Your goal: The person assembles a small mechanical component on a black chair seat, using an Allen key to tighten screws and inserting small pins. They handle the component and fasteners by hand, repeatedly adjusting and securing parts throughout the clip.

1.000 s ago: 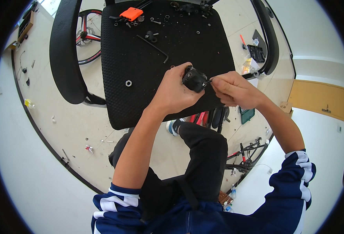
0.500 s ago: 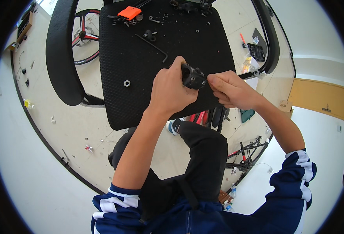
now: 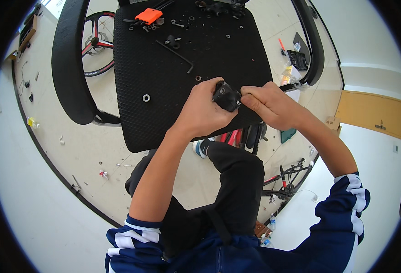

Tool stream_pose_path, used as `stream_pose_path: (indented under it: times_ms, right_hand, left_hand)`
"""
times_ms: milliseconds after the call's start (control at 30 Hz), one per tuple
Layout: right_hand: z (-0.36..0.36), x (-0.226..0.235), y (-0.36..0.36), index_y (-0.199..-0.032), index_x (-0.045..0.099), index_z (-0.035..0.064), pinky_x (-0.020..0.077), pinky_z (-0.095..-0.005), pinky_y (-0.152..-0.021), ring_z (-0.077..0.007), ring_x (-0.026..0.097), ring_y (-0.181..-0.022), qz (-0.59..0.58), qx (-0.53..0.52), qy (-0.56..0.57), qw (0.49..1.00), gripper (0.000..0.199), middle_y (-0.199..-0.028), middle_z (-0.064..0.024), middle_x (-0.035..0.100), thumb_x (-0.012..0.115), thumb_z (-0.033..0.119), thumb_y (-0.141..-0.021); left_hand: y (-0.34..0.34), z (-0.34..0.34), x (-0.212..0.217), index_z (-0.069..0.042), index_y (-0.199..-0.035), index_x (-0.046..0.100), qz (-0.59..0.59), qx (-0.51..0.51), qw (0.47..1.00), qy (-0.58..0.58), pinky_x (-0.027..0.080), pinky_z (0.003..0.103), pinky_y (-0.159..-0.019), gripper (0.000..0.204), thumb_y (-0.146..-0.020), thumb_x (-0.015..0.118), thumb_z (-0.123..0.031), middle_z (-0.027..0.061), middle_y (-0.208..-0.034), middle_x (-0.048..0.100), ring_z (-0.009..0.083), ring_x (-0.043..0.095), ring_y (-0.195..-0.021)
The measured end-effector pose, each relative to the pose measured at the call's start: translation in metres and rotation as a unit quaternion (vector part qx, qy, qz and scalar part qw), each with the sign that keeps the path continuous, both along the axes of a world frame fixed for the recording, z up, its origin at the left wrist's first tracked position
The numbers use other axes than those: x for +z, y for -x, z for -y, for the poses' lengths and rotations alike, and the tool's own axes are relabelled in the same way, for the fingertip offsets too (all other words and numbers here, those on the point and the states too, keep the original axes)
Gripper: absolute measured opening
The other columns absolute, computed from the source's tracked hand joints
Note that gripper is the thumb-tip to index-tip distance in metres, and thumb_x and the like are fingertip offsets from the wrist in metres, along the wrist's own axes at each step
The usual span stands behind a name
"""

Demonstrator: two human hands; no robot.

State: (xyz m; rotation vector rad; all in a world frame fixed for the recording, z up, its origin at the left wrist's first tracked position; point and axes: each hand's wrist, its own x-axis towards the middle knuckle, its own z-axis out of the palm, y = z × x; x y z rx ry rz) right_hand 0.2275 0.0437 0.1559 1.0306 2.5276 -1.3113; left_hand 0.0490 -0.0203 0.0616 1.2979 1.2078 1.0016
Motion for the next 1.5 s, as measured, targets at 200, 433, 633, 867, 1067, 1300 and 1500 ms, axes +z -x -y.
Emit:
stream_pose_path:
  times_ms: [200, 433, 633, 867, 1067, 1300, 1500]
  right_hand:
    - [0.012, -0.046, -0.002, -0.082, 0.053, -0.0004, 0.0351, -0.0376, -0.047, -0.0305, 0.043, -0.047, -0.008, -0.12, -0.051, 0.991, 0.042, -0.06, -0.0164, 0.047, 0.043, 0.032, -0.107]
    - [0.02, -0.049, 0.01, -0.077, 0.038, 0.0133, 0.0178, -0.0244, -0.037, -0.0047, 0.023, -0.04, 0.066, -0.383, 0.287, 0.876, 0.043, -0.054, 0.0066, 0.028, 0.039, 0.043, -0.109]
    - [-0.006, -0.047, -0.006, -0.077, 0.056, 0.0047, 0.0365, -0.0266, -0.044, -0.0087, 0.042, -0.046, 0.032, -0.312, 0.179, 0.933, 0.05, -0.058, 0.0014, 0.045, 0.041, 0.042, -0.107]
    - [-0.015, -0.039, -0.002, -0.077, 0.056, 0.0056, 0.0324, -0.0255, -0.046, -0.0078, 0.041, -0.049, -0.026, -0.269, 0.191, 0.944, 0.051, -0.059, 0.002, 0.046, 0.043, 0.045, -0.107]
    - [-0.013, -0.041, -0.012, -0.085, 0.052, 0.0049, 0.0339, -0.0279, -0.051, -0.0097, 0.043, -0.059, -0.056, -0.199, 0.112, 0.972, 0.044, -0.067, -0.0001, 0.042, 0.04, 0.042, -0.106]
    - [-0.018, -0.052, 0.002, -0.106, 0.064, -0.0022, 0.051, -0.0442, -0.068, -0.0384, 0.063, -0.077, 0.067, 0.078, -0.174, 0.979, 0.041, -0.086, -0.0226, 0.063, 0.044, 0.034, -0.105]
    - [-0.009, -0.033, 0.05, -0.118, 0.058, -0.0056, 0.0558, -0.0423, -0.061, -0.0357, 0.071, -0.068, 0.281, -0.105, -0.046, 0.953, 0.049, -0.087, -0.0263, 0.066, 0.046, 0.039, -0.103]
  left_hand:
    - [-0.013, -0.001, -0.019, -0.003, -0.09, 0.052, -0.236, 0.118, 0.964, -0.035, 0.048, 0.036, -0.053, 0.033, -0.072, 0.078, -0.01, 0.0109, -0.063, 0.064, 0.0294, 0.065, -0.058]
    - [-0.019, 0.01, -0.016, -0.003, -0.106, 0.052, -0.308, 0.111, 0.939, -0.102, 0.054, 0.036, -0.06, 0.041, -0.073, 0.075, -0.005, 0.0124, -0.078, 0.066, 0.0264, 0.069, -0.07]
    - [-0.002, 0.012, -0.003, 0.0, -0.118, 0.057, 0.042, 0.082, 0.994, -0.05, 0.056, 0.032, -0.069, 0.044, -0.08, 0.076, -0.011, 0.0158, -0.093, 0.064, 0.0228, 0.071, -0.08]
    - [0.007, 0.006, 0.006, 0.0, -0.121, 0.061, 0.24, 0.043, 0.956, 0.164, 0.054, 0.028, -0.075, 0.052, -0.085, 0.081, -0.032, 0.011, -0.109, 0.064, 0.0168, 0.068, -0.091]
    - [-0.007, 0.006, 0.003, 0.001, -0.122, 0.061, 0.229, -0.066, 0.948, 0.209, 0.052, 0.028, -0.076, 0.055, -0.086, 0.079, -0.037, 0.0073, -0.09, 0.069, 0.0128, 0.066, -0.083]
    - [-0.025, 0.009, -0.02, 0.005, -0.113, 0.055, -0.108, 0.041, 0.991, 0.068, 0.054, 0.035, -0.07, 0.048, -0.081, 0.08, -0.02, 0.017, -0.086, 0.069, 0.0283, 0.071, -0.08]
    - [-0.023, 0.005, -0.032, 0.002, -0.11, 0.05, -0.284, 0.121, 0.951, 0.0, 0.055, 0.044, -0.065, 0.042, -0.078, 0.075, -0.006, 0.0196, -0.091, 0.068, 0.0378, 0.069, -0.079]
